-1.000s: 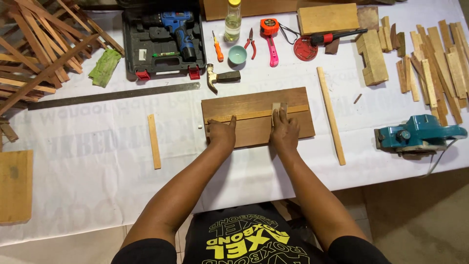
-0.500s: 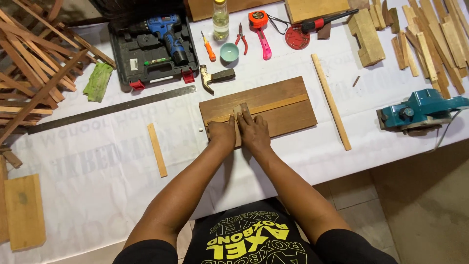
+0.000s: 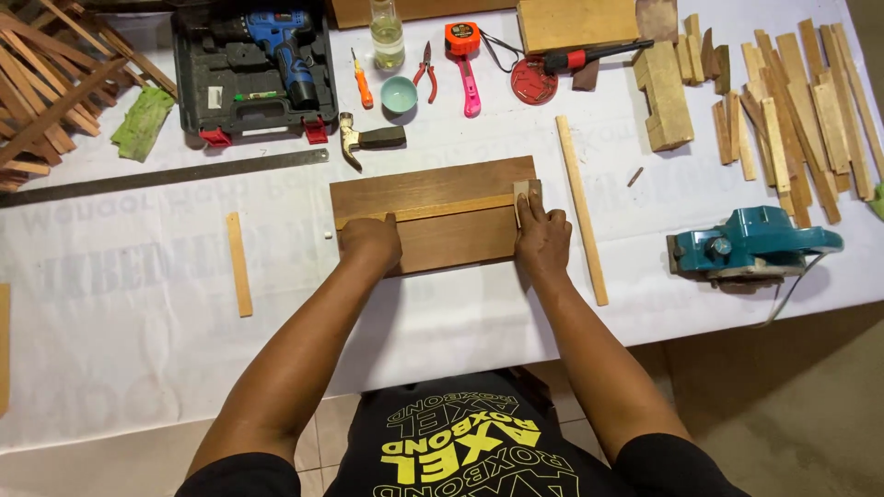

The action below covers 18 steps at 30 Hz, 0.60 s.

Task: Measuring and arranging wooden strips on a board as part of a woodworking task.

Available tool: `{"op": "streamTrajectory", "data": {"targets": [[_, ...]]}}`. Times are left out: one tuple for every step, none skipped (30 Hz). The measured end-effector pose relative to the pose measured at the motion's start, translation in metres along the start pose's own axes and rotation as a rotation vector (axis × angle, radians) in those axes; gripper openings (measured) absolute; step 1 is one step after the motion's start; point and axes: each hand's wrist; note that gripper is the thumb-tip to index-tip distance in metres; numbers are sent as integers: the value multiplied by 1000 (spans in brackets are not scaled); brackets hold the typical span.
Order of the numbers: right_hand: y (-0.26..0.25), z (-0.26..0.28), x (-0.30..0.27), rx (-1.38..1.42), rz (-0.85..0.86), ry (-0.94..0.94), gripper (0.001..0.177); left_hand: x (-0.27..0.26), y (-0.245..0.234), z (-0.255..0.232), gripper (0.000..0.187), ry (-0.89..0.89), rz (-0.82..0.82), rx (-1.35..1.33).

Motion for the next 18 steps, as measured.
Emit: {"op": "streamTrajectory", "data": {"targets": [[2, -5, -1, 4, 3, -12, 56, -6, 0, -6, 76, -10, 2, -8], [3, -9, -2, 10, 11, -25, 57, -12, -1, -12, 75, -15, -33, 42], [5, -13, -3, 16, 19, -38, 58, -17, -1, -17, 76, -20, -69, 92], [3, -14, -4, 17, 15, -51, 58, -10, 10, -26, 76, -27, -73, 83], [0, -15, -6, 26, 23, -72, 59, -3, 20, -34, 73, -17, -150, 55], [-2, -11, -7, 40, 35, -94, 60, 4, 30, -38, 71, -11, -223, 31], [-1, -6, -8, 45, 36, -105, 60, -2, 32, -48, 71, -23, -223, 26], [-1, -2, -10, 58, 34, -133, 60, -8, 35, -59, 75, 56, -245, 22], [-1, 4, -12, 70, 31, -162, 60, -13, 39, -69, 79, 136, -267, 19], [4, 7, -15, 71, 36, -172, 60, -9, 48, -75, 79, 128, -264, 11], [9, 12, -19, 85, 25, -211, 59, -4, 58, -80, 71, 132, -316, 4], [14, 19, -19, 101, 6, -248, 59, 3, 64, -83, 65, 134, -376, 1], [11, 28, -17, 104, 3, -258, 59, 1, 63, -80, 65, 126, -380, -4], [9, 38, -17, 111, 29, -299, 59, -1, 64, -77, 62, 151, -450, -37], [7, 48, -17, 118, 56, -339, 59, -4, 65, -73, 60, 176, -519, -69], [0, 60, -17, 121, 57, -344, 59, 0, 71, -66, 60, 170, -519, -71], [-6, 72, -17, 137, 107, -379, 59, 3, 76, -58, 56, 227, -597, -129], [-12, 85, -15, 152, 151, -412, 60, 8, 80, -49, 53, 286, -681, -184]]}}
Point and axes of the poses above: each hand's wrist, its own x-axis towards the middle knuckle, its own y-axis out of the palm, z = x × y, and after that the axes turned 6 degrees about -x, right-handed
